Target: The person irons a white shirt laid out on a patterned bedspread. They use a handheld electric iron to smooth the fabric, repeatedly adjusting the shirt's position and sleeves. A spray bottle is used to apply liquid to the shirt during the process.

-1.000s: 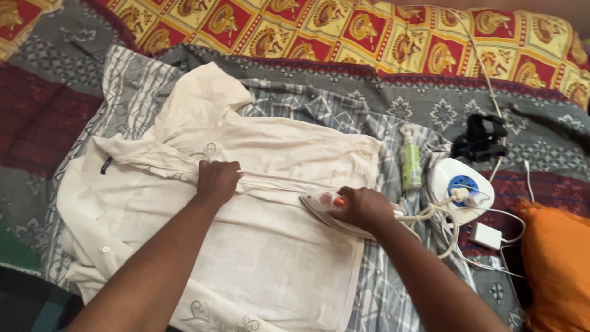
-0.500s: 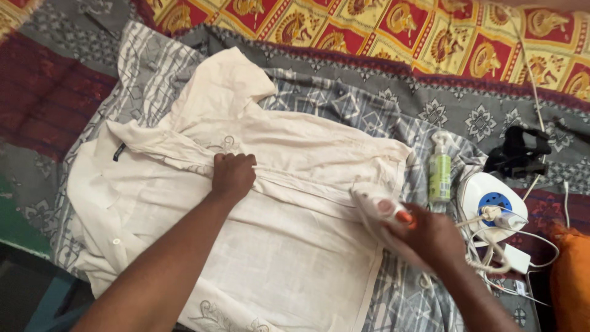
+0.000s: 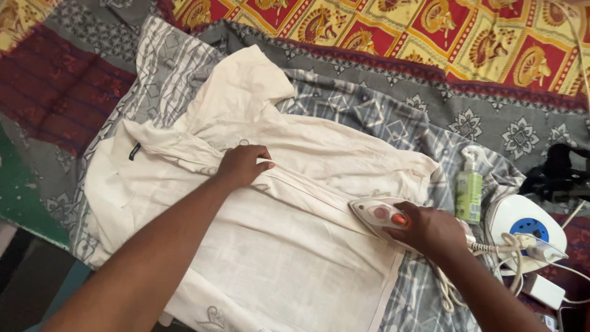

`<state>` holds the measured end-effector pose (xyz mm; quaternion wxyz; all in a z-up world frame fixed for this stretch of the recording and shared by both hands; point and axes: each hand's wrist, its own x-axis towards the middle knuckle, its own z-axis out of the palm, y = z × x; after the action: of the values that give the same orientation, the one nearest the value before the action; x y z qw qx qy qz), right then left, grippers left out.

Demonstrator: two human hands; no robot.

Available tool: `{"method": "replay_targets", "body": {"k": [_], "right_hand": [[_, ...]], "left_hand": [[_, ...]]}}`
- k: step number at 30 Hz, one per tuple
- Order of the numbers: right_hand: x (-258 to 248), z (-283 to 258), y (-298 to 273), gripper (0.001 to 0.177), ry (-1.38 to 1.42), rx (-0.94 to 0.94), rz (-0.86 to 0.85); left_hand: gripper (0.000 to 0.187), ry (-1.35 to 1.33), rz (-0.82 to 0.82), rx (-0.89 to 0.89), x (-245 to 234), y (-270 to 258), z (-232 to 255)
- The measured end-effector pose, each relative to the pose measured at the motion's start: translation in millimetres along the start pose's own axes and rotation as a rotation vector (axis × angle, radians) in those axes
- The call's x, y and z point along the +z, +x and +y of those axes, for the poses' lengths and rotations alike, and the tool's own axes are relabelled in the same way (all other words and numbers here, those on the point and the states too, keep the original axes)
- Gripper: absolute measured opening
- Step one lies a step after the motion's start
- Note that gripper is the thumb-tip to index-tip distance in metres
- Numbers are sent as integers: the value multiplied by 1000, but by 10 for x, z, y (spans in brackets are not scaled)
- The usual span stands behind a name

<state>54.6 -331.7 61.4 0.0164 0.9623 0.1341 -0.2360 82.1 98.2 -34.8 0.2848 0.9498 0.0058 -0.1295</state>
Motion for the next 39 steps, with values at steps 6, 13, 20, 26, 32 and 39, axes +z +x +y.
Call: {"method": "replay_targets", "body": {"k": [6, 13, 20, 26, 32, 39], "right_hand": [[-61, -55, 114, 70, -11, -76, 1], [-133, -261, 270, 70, 27, 33, -87], [-88, -497, 307, 67, 23, -50, -50], [-47, -760, 444, 66, 55, -143, 9], [20, -1305, 633, 62, 86, -192, 49], [-114, -1785, 826, 63, 69, -187, 101]], "left_hand": [[30, 187, -135, 29, -25, 158, -177], [39, 213, -319, 76, -157, 328, -473], [42, 165, -316, -26, -765, 231, -533], [46, 235, -288, -41, -1033, 146, -542], [71, 313, -270, 39, -1202, 126, -832], [70, 358, -321, 80, -1527, 58, -1017]]}}
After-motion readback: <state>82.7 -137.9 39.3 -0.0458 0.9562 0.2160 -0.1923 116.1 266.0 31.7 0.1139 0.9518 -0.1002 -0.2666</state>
